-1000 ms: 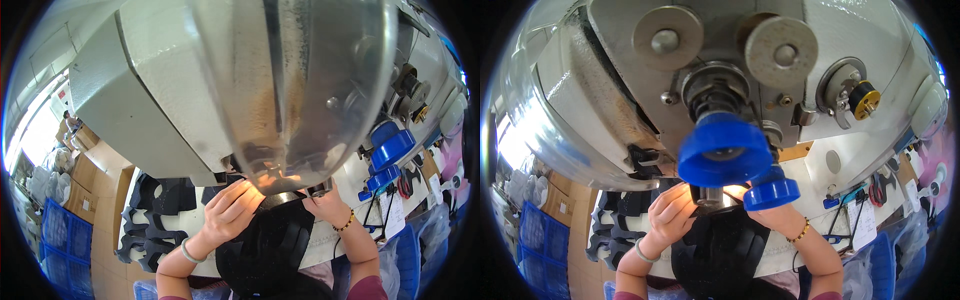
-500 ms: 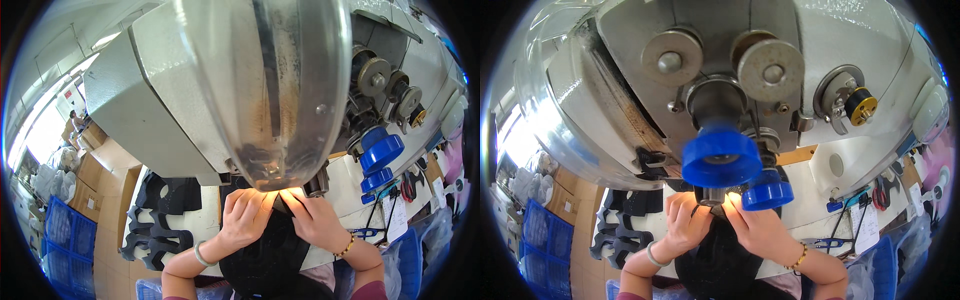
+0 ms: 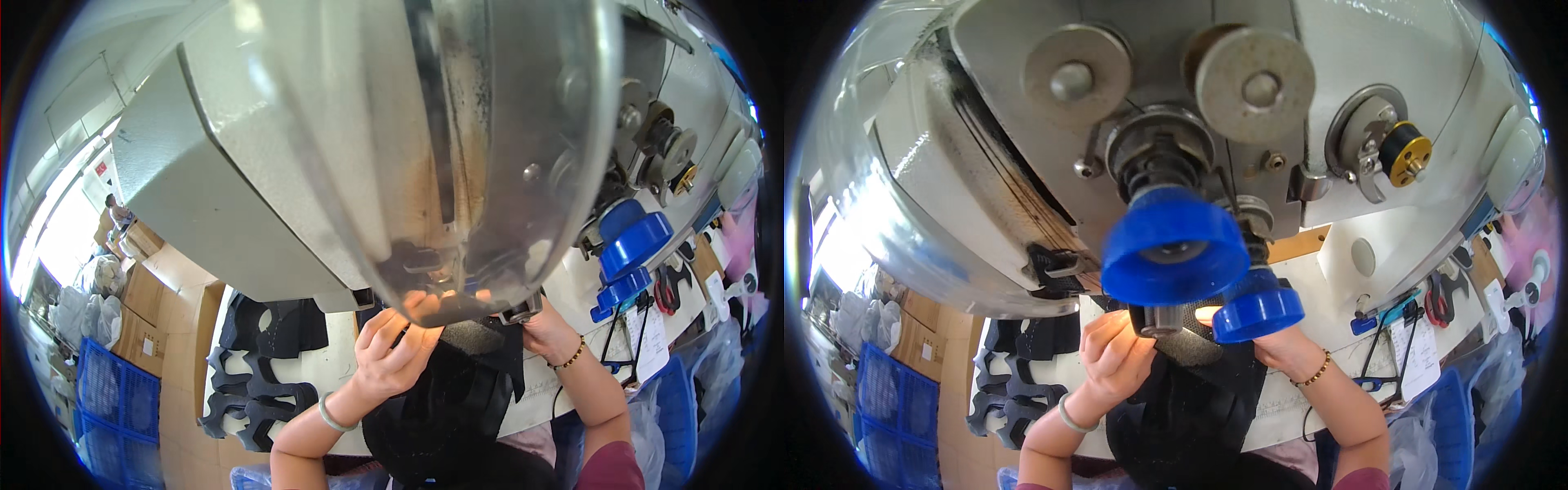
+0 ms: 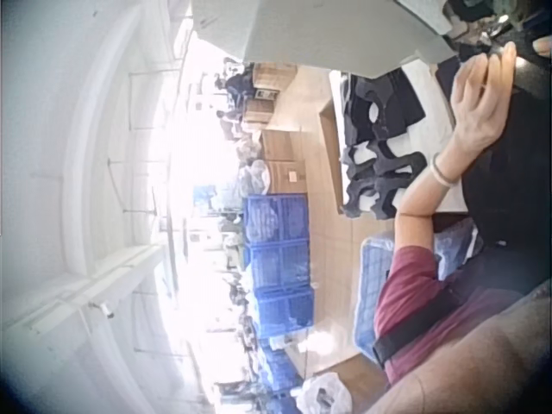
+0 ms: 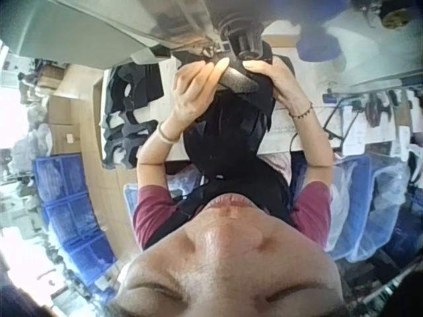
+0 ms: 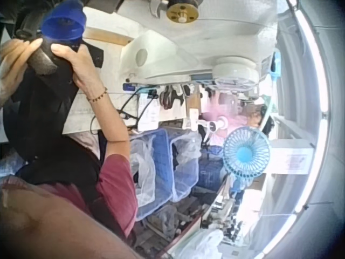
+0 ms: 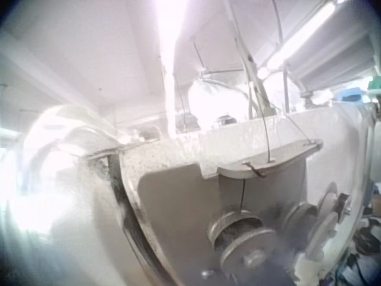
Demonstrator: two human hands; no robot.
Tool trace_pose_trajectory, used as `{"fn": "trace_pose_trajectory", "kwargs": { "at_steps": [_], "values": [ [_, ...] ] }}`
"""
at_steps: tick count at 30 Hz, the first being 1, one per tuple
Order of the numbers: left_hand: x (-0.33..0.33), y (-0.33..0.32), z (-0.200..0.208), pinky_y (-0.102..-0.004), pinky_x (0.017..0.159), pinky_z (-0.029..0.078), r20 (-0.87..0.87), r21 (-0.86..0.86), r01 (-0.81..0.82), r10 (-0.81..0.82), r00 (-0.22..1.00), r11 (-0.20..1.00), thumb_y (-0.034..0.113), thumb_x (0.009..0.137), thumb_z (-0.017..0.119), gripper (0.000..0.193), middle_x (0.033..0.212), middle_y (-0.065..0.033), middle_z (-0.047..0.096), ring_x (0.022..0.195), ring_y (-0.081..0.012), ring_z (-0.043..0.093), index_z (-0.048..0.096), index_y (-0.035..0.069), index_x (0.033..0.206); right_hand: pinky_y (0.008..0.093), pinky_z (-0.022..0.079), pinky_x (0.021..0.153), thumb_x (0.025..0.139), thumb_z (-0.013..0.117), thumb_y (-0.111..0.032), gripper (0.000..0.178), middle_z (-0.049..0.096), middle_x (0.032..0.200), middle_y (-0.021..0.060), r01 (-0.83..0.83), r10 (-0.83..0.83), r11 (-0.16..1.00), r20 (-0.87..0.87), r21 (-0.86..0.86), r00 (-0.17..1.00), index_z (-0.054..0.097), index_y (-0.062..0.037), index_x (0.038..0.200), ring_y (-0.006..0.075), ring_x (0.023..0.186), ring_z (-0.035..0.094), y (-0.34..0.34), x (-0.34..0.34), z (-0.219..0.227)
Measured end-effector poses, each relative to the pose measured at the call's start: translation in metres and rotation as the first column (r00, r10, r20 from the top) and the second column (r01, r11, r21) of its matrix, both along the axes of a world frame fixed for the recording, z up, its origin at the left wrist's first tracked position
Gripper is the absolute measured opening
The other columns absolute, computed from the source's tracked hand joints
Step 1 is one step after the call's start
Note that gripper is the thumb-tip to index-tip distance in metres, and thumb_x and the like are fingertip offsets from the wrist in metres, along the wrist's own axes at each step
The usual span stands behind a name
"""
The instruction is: The person stitches shoe upper components together using a sewing machine, guiding and aligning the pieces under the needle by hand.
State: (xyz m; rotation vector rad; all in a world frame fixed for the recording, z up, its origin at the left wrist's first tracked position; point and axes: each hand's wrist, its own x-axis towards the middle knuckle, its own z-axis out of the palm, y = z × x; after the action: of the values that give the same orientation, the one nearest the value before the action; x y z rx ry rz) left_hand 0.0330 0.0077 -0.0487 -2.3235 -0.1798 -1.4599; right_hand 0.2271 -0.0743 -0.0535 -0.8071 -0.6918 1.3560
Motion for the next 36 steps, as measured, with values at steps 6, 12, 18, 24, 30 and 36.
{"fn": "trace_pose_trajectory", "kwargs": {
  "at_steps": [6,12,18,24,30,36],
  "values": [
    [-0.002,0.003,0.003,-0.0323,0.075,0.050,-0.009,-0.043,0.033,-0.034,0.999,0.999,0.005,0.063,0.073,0.020,0.092,-0.0019,0.056,0.088,-0.0213,0.058,0.068,0.006,0.083,0.0291,0.051,0.083,0.078,0.066,0.003,0.028,0.064,0.100,0.0082,0.067,-0.064,0.996,0.052,-0.056,0.997,0.059,0.0007,0.105,0.0162,0.093,0.062,-0.004,-0.007,-0.003],
    [-0.009,0.004,0.011,-0.0321,0.075,0.051,-0.103,-0.053,0.001,-0.007,0.995,0.999,0.006,0.060,0.071,0.028,0.091,-0.0029,0.057,0.091,-0.0205,0.057,0.069,0.005,0.089,0.0302,0.051,0.082,0.079,0.064,0.003,0.030,0.062,0.101,0.0081,0.095,-0.096,0.993,-0.009,-0.069,0.995,0.056,-0.0002,0.108,0.0166,0.092,0.062,-0.011,-0.023,0.005],
    [-0.012,0.008,0.010,-0.0318,0.076,0.051,-0.092,-0.071,0.069,-0.076,0.993,0.995,0.004,0.058,0.068,0.031,0.092,-0.0021,0.057,0.091,-0.0198,0.057,0.070,0.005,0.089,0.0238,0.046,0.082,0.083,0.067,-0.007,0.021,0.059,0.095,-0.0001,0.151,-0.153,0.986,0.028,0.068,0.988,0.057,-0.0034,0.100,0.0069,0.090,0.056,-0.012,-0.043,0.000],
    [-0.012,0.015,0.008,-0.0309,0.076,0.053,-0.097,-0.070,0.144,-0.150,0.984,0.987,0.002,0.056,0.069,0.033,0.093,-0.0009,0.055,0.091,-0.0188,0.057,0.070,0.006,0.089,0.0231,0.046,0.080,0.084,0.066,-0.008,0.020,0.060,0.100,0.0008,0.165,-0.169,0.984,0.057,0.074,0.984,0.058,-0.0018,0.101,0.0062,0.088,0.055,-0.014,-0.048,-0.008],
    [-0.018,0.027,0.002,-0.0285,0.072,0.053,-0.106,-0.055,0.173,-0.178,0.978,0.983,0.002,0.053,0.074,0.031,0.091,0.0013,0.053,0.088,-0.0175,0.057,0.071,0.010,0.084,0.0185,0.044,0.060,0.085,0.066,-0.015,0.017,0.060,0.084,-0.0012,0.155,-0.166,0.985,0.147,0.081,0.975,0.059,0.0004,0.086,0.0028,0.072,0.054,-0.018,-0.057,-0.007],
    [-0.018,0.029,-0.001,-0.0289,0.072,0.054,-0.089,-0.020,0.206,-0.207,0.974,0.978,0.004,0.057,0.076,0.025,0.089,0.0020,0.053,0.084,-0.0170,0.059,0.071,0.012,0.080,0.0200,0.046,0.059,0.086,0.064,-0.011,0.016,0.066,0.080,0.0032,0.041,-0.022,0.999,0.435,-0.033,0.900,0.066,0.0048,0.084,0.0045,0.069,0.057,-0.027,-0.043,-0.012]
  ]
}}
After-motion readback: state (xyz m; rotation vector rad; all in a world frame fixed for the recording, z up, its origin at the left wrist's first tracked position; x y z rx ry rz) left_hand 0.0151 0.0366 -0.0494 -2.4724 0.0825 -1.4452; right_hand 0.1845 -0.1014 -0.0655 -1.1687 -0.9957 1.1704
